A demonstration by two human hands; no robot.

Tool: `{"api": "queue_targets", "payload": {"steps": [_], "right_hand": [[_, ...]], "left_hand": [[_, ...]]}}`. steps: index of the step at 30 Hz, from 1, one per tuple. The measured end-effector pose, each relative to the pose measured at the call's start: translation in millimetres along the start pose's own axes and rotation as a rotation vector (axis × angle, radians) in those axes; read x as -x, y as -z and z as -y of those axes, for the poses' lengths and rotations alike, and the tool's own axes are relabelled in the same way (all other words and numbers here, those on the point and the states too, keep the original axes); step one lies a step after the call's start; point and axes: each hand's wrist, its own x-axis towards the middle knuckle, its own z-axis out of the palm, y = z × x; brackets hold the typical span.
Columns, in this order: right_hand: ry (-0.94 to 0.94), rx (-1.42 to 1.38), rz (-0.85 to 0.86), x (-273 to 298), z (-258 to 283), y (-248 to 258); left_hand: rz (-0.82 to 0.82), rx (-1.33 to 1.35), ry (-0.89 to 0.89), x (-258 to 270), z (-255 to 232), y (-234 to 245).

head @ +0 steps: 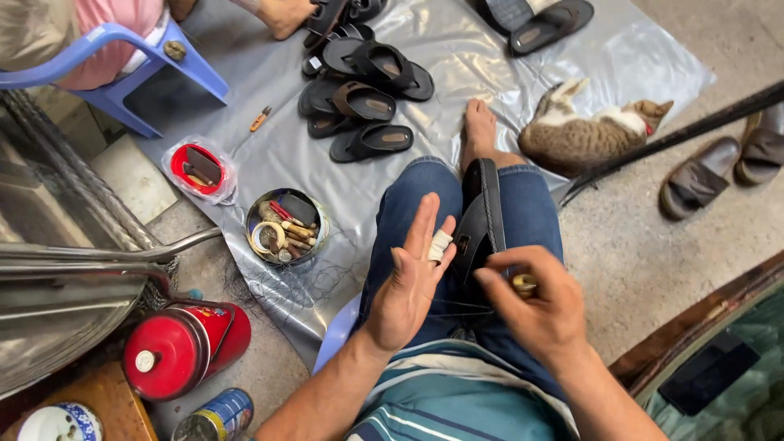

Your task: Hand-stitching a leather shoe component using a needle and thread in a repair shop environment.

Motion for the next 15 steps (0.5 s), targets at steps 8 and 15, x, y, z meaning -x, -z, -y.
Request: {"api": "queue_targets", "payload": {"steps": [8, 15], "right_hand": [[0.058, -0.193, 0.071, 9, 8, -17], [-0.167, -0.252, 0.368, -4, -20, 32]], "left_hand": [[0.11, -0.292, 0.056, 9, -12, -29], [-0.068, -0.585, 0.078, 8, 2, -4]]}}
